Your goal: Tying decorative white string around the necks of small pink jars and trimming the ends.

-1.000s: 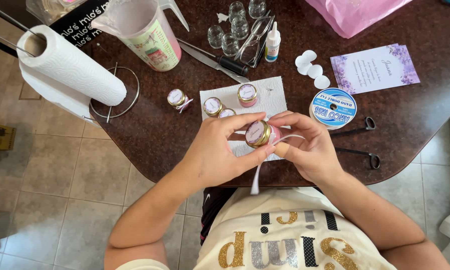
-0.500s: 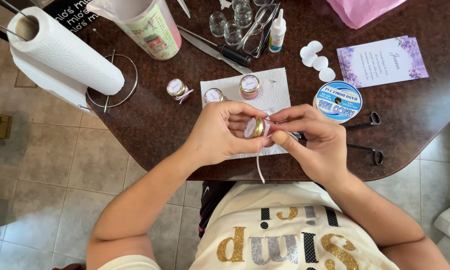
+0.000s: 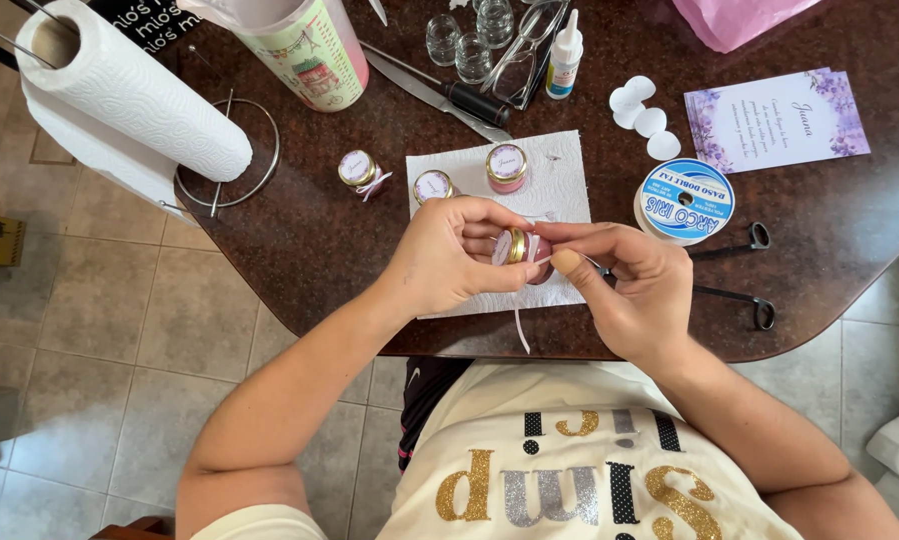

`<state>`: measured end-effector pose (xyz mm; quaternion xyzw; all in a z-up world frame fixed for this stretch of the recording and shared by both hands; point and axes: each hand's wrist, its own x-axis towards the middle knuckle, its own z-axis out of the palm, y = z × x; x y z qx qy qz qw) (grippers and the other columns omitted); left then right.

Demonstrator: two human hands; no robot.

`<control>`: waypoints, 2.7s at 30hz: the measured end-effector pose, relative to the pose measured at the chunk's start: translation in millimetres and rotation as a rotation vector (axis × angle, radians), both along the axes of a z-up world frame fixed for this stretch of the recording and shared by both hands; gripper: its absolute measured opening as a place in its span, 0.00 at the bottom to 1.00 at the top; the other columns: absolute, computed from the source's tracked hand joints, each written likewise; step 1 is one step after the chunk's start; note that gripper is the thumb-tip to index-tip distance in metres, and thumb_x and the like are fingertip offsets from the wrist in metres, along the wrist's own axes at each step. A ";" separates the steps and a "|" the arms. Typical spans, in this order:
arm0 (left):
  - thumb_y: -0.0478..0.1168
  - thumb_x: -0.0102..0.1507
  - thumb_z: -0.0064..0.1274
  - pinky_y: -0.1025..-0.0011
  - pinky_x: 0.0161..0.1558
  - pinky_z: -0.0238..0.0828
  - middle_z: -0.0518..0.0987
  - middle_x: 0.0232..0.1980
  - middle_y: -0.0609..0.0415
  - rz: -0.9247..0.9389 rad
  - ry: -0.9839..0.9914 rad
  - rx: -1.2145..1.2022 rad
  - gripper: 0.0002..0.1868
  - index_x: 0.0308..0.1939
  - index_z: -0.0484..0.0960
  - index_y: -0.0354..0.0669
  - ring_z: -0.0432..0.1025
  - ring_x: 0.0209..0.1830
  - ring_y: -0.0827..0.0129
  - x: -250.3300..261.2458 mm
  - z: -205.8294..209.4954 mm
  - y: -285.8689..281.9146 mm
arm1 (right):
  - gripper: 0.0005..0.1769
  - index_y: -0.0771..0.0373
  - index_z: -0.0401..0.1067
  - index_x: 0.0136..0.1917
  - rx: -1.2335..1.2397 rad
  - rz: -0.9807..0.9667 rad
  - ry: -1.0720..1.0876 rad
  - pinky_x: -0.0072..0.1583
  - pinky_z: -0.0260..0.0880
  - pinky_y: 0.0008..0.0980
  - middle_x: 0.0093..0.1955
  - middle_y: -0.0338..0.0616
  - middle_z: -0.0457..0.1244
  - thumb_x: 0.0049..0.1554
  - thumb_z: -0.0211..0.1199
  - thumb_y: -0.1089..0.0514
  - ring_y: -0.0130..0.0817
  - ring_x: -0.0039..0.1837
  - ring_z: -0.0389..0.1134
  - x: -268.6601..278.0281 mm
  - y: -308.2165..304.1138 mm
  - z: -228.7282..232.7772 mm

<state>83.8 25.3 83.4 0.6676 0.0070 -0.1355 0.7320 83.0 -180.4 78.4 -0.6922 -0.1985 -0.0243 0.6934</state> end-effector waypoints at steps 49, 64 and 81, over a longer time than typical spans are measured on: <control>0.29 0.49 0.74 0.87 0.27 0.70 0.78 0.30 0.58 -0.053 -0.026 -0.063 0.23 0.48 0.86 0.32 0.65 0.27 0.89 2.3 19.9 12.5 | 0.04 0.65 0.77 0.34 -0.166 0.424 -0.060 0.48 0.73 0.42 0.33 0.50 0.68 0.50 0.70 0.68 0.42 0.39 0.73 4.6 5.7 18.2; 0.36 0.47 0.75 0.77 0.41 0.81 0.86 0.42 0.46 -0.202 0.020 0.154 0.27 0.49 0.85 0.33 0.78 0.37 0.77 4.2 11.7 20.1 | 0.10 0.64 0.83 0.44 -0.540 0.635 -0.011 0.45 0.78 0.42 0.39 0.53 0.74 0.49 0.74 0.58 0.47 0.41 0.77 -1.1 -1.0 26.5; 0.35 0.51 0.67 0.54 0.59 0.73 0.77 0.61 0.39 -0.016 -0.683 0.883 0.37 0.65 0.72 0.38 0.72 0.64 0.45 -52.0 -20.6 18.8 | 0.12 0.58 0.81 0.47 -0.590 0.193 -0.190 0.39 0.73 0.29 0.44 0.40 0.71 0.48 0.72 0.64 0.33 0.42 0.72 -1.2 -30.0 -25.0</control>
